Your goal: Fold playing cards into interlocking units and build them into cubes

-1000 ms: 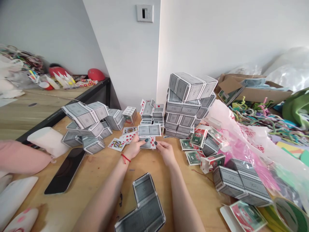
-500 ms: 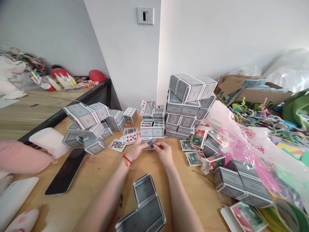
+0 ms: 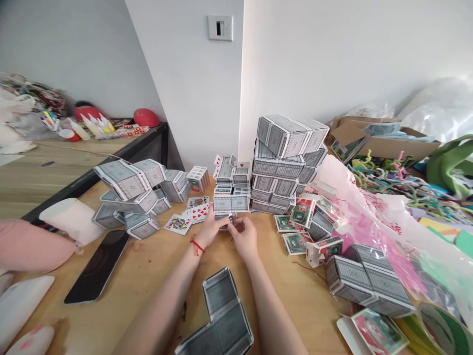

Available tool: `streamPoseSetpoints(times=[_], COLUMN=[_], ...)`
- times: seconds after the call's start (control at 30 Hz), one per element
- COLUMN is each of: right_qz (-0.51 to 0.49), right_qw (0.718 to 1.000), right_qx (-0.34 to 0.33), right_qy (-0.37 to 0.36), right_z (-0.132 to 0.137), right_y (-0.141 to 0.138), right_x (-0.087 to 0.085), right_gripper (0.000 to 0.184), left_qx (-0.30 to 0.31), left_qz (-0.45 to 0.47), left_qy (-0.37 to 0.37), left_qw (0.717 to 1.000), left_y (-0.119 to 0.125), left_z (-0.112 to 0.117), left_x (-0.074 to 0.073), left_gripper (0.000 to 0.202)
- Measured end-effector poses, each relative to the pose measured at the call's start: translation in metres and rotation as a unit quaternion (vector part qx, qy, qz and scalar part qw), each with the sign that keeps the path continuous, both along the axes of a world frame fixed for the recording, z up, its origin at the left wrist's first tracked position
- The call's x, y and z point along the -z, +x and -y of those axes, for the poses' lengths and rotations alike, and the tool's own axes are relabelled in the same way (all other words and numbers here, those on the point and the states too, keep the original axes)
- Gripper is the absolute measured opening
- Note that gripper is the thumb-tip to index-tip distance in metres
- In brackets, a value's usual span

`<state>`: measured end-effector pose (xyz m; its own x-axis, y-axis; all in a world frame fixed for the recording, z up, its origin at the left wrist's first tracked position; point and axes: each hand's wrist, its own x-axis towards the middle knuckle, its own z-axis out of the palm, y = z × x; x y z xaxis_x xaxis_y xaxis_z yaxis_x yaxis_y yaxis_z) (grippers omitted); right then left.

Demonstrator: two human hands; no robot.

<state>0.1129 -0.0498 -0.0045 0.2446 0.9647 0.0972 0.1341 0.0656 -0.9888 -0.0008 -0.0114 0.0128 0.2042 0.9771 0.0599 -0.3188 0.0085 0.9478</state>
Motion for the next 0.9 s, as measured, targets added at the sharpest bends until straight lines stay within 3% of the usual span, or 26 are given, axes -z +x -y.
streamPoseSetpoints(times=[0.17,0.33,0.53,0.73,0.9], right_qz=[0.09,0.103,-0.027,-0.123,-0.244], right_qw=[0.995,0.993,0.986,0.972,0.929], right_qx=[0.019,-0.052,-0.165,-0.199,-0.274], right_qy=[0.031,0.0,-0.013,-0.023,-0.057], right_z=[0.004,0.002,-0.001,0.001,0.006], right_y=[-0.008,-0.005,0.001,0.003,0.009], right_x=[-0.002,0.005,0.009,-0.002,-0.012], right_gripper=[0.024,0.02,0.023,0.027,0.033], left_qx=[-0.026,-0.023,-0.01,0.004,0.025], left_qz=[0.066,0.096,0.128,0.138,0.128], left_qy=[-0.01,-0.023,-0.068,-0.095,-0.097], left_qw=[0.997,0.995,0.989,0.986,0.987], left_y=[0.0,0.002,0.002,-0.002,-0.003], left_z=[0.0,0.002,0.001,-0.002,-0.001], left_x=[-0.003,-0.005,-0.005,-0.004,-0.004], left_gripper=[0.046,0.044,0.039,0.036,0.033])
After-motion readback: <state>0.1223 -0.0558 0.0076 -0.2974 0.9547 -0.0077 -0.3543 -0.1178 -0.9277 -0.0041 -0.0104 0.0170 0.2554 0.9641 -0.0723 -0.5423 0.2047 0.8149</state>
